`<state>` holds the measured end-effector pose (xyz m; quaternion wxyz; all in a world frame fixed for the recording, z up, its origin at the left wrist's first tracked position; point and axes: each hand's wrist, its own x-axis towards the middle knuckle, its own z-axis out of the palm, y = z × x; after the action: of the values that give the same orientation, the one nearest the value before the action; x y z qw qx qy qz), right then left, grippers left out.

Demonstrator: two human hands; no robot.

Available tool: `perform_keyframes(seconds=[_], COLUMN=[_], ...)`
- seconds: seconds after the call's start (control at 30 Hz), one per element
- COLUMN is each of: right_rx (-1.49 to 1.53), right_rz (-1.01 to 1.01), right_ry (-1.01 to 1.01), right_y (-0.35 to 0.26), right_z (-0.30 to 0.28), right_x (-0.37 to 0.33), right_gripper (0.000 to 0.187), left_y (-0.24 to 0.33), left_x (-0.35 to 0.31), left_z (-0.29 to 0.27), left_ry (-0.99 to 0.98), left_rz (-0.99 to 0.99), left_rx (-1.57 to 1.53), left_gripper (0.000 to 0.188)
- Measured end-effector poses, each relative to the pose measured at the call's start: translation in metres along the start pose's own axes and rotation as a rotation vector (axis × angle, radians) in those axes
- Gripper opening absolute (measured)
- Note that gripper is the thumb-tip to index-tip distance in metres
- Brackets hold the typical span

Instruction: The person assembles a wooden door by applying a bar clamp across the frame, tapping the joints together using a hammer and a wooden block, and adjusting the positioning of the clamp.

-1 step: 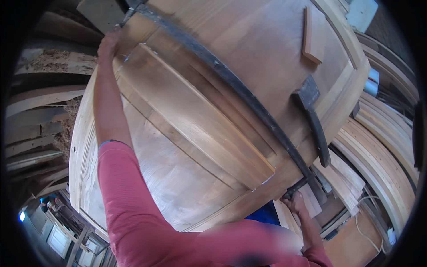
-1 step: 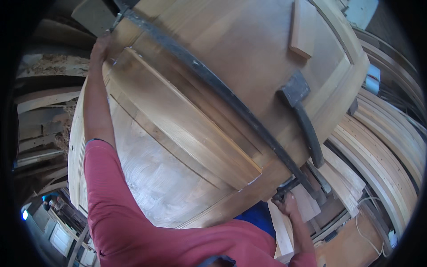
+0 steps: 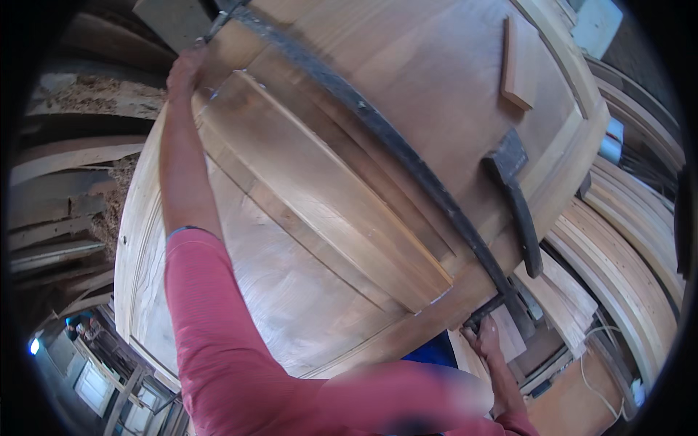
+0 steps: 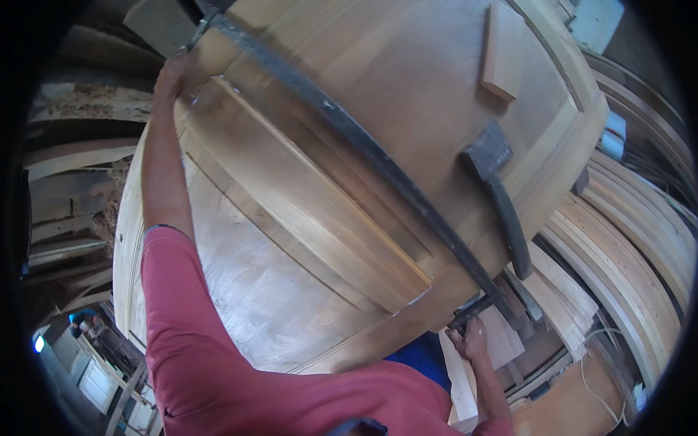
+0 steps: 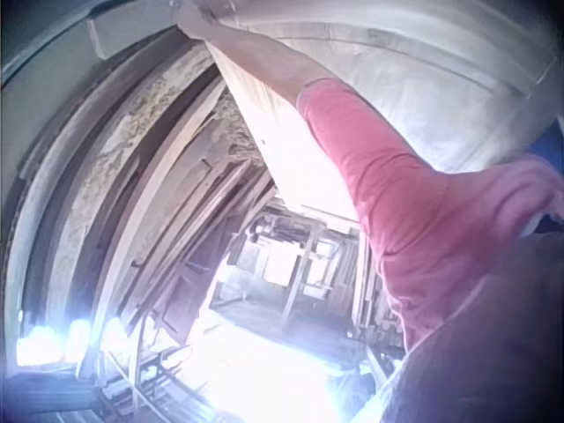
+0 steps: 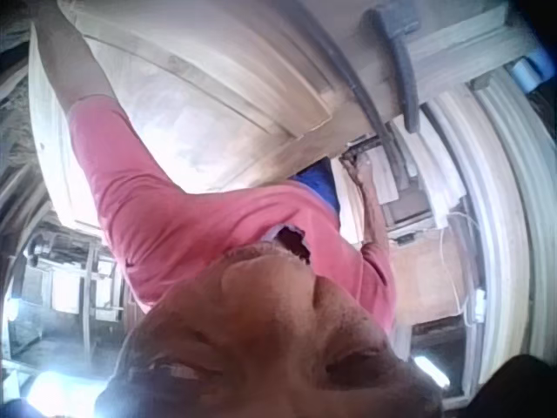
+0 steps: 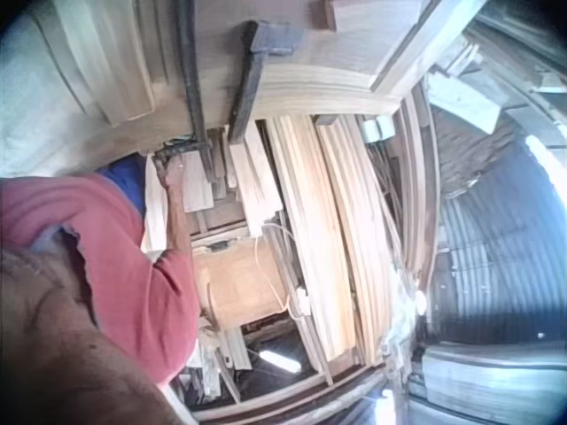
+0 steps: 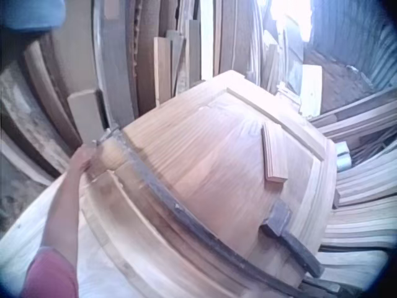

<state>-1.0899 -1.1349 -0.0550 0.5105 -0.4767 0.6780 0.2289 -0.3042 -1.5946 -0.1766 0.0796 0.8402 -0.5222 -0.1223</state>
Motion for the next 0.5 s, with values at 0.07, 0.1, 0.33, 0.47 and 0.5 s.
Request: perform_keyframes(seconds=[0.07,0.1,0.33,0.47,0.5], right_rx=[-0.326,-0.33,-0.161,0.278,0.075], right_rz=[-0.202,-0.227,-0.045,-0.076,-0.137], right_ry=[0.412,0.408,-0.26,-0.232,0.02], right_y=[-0.002,0.009,0.046,0.026,0.026], right_z=[0.017,0.025,-0.007,-0.002,0.005], right_x=[-0.02,-0.017,0.029,0.013,0.004], right_gripper=[0.043,0.043,0.03,0.036,0.041], left_y=[0.026,0.03,0.05,0.062,0.061], left_x=[-0.018,-0.021,-0.03,-0.038,-0.038], left_z=[-0.018,-0.024,-0.032,-0.04,-0.042], left_ry=[-0.053,-0.037,0.009,-0.02,-0.015], left_rz=[-0.1,-0.116,-0.271,-0.361,-0.366], left_rx=[-0.007,0.002,0.028,0.024,0.023], left_gripper=[0.066,0.066,0.069,0.069,0.069])
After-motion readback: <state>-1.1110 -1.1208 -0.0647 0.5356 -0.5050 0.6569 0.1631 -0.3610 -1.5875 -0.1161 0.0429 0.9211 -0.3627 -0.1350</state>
